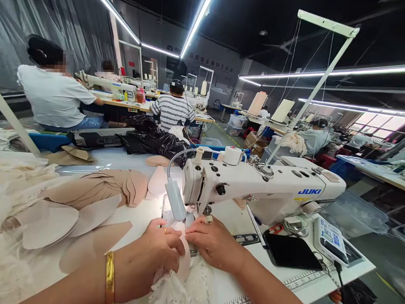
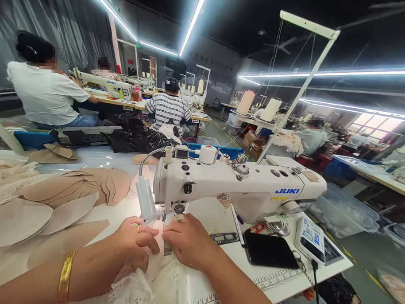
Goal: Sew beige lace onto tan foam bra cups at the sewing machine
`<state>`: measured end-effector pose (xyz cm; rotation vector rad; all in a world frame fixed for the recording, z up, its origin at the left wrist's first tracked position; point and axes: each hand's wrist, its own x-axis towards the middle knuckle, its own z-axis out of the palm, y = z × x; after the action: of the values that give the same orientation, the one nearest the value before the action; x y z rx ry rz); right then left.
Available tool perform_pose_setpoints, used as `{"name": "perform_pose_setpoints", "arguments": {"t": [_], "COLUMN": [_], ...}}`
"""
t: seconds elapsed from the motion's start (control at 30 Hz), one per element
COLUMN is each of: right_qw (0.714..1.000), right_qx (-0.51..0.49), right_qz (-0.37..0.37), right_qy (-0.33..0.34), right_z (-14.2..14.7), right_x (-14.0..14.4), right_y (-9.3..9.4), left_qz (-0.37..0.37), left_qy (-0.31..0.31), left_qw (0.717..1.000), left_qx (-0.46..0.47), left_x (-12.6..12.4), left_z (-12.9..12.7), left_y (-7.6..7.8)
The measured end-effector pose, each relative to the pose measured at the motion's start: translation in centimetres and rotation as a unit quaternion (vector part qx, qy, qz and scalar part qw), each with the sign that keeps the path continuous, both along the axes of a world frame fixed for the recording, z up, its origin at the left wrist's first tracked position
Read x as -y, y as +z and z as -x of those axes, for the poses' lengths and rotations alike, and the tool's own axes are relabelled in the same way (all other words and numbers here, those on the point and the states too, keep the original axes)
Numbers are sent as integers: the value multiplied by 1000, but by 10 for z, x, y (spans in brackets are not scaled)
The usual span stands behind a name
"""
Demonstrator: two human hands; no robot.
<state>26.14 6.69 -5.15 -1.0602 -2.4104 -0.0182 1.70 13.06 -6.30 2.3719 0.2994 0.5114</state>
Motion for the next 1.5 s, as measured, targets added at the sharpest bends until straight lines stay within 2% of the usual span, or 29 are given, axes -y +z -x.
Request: {"name": "perform_pose_setpoints", "arguments": {"t": [0.1, 0.2, 0.33, 0.47, 0.67, 0.93, 1.1, 1.3, 1.5], "right_qw": [999, 999, 998, 998, 999, 999, 999, 998, 998], "right_qx": [17, 20, 7, 1, 1, 1, 0, -1, 6], "right_qz": [11, 5, 2, 10, 18, 8, 14, 9, -1], "right_qy": [-30, -47, -59, -55, -45, -42, -52, -58, -55], "right_z": [1, 1, 1, 2, 2, 1, 1, 0, 0], "right_x": [-1, -3, -4, -3, -1, -2, -4, -6, -2], "right_y": [2, 0, -4, -4, -2, -5, -8, -10, -4], "left_qz": [46, 75, 8, -60, -90, -98, -109, -146, -142], "left_qy": [18, 38, 20, -2, -3, -7, -4, -13, -2], "left_qw": [999, 996, 1000, 996, 992, 992, 991, 982, 983], "left_qx": [15, 27, -7, -60, -93, -83, -75, -120, -112], "left_x": [-1, 0, 5, 8, 7, 5, -2, -14, -24], "left_z": [-5, -6, -4, -3, 0, 2, 2, 0, 0], "left_y": [1, 13, 30, 39, 44, 48, 49, 55, 52]}}
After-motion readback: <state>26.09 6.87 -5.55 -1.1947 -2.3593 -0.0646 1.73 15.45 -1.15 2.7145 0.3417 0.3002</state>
